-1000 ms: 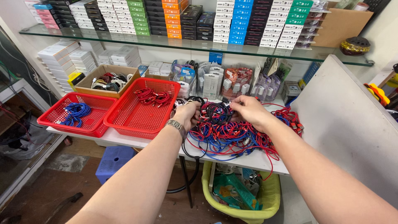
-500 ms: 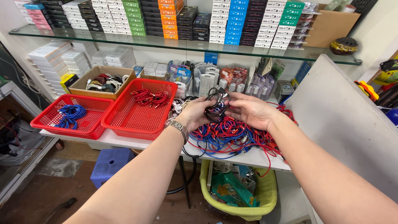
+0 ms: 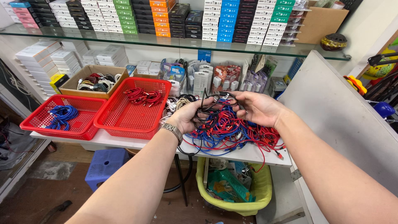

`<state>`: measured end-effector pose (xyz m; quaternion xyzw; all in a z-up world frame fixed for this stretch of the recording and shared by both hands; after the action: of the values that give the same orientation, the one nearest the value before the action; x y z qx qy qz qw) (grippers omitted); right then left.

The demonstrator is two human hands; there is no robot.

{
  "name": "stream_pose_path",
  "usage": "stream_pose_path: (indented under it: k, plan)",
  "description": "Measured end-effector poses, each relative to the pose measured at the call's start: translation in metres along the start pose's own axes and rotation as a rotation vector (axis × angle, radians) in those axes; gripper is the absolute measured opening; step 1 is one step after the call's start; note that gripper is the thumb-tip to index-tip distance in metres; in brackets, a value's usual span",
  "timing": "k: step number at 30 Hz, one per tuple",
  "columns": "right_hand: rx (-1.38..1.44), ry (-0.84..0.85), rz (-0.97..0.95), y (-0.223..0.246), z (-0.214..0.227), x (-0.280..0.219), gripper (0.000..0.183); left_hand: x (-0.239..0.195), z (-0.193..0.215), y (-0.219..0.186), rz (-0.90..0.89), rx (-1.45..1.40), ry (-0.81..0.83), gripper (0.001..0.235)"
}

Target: The person sorts a large pile of tangled USB cables on a table, untangling and coiling them by hand. They place the organized cables into red plastic baskets and a cardboard box, separating them by color and type.

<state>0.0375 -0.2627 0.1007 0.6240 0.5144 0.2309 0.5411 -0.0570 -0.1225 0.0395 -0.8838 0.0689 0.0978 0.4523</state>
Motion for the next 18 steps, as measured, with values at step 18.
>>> stream_pose_path:
  k: [18]
  plan:
    - [-0.585, -0.215, -0.240, -0.019, 0.043, 0.012, 0.020, 0.013, 0.007, 0.000, -0.141, 0.200, -0.259, 0.028]
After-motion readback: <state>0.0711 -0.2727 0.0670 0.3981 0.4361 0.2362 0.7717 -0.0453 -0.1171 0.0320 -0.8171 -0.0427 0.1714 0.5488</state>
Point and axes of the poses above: each hand's wrist, its own x-axis towards the middle knuckle, its own z-axis out of the back of the hand, y = z × x, the point moved 8 cm from there along x, towards the middle knuckle, and after that the axes turned 1 degree about -x, right-handed, at the moved point
